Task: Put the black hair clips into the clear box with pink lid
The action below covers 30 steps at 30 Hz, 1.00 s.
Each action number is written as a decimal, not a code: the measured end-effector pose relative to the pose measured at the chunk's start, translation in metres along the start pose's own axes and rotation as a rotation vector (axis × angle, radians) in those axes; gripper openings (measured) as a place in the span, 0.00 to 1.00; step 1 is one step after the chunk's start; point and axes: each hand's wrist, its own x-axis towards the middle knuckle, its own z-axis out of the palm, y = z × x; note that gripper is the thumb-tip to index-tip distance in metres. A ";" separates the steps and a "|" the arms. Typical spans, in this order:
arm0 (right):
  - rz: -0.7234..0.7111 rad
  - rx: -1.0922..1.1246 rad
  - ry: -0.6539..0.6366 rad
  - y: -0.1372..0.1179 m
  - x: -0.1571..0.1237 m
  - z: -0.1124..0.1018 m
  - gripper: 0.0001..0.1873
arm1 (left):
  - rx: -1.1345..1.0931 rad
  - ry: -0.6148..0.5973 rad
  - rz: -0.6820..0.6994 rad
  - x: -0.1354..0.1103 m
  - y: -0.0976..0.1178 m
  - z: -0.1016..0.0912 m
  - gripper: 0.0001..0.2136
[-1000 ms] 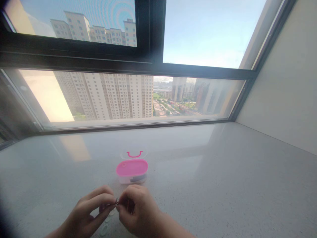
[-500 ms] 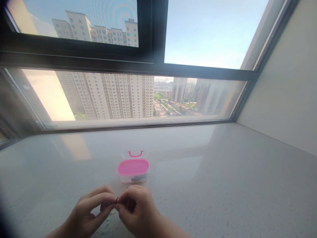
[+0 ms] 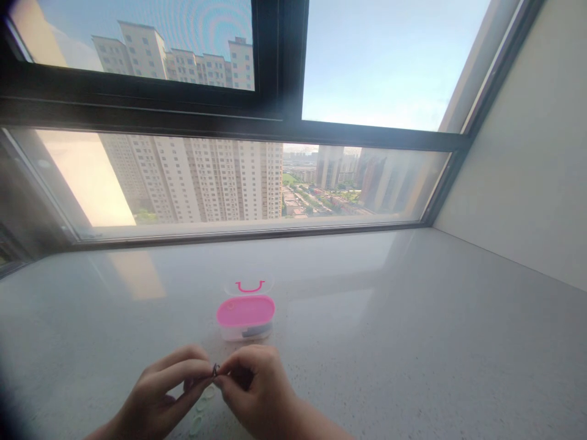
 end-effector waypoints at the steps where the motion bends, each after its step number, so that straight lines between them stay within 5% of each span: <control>1: 0.038 0.036 -0.009 0.000 0.000 0.000 0.08 | -0.001 0.001 0.003 0.000 0.000 0.000 0.07; 7: 0.313 0.332 -0.111 0.003 0.003 0.003 0.16 | 0.040 0.058 0.033 -0.001 -0.001 0.001 0.08; 16: 0.372 0.350 -0.143 0.002 0.006 -0.001 0.25 | 0.036 0.058 0.072 0.001 0.005 0.002 0.09; 30: 0.354 0.333 -0.174 0.009 0.007 -0.002 0.25 | -0.035 0.038 -0.022 0.000 0.002 0.006 0.12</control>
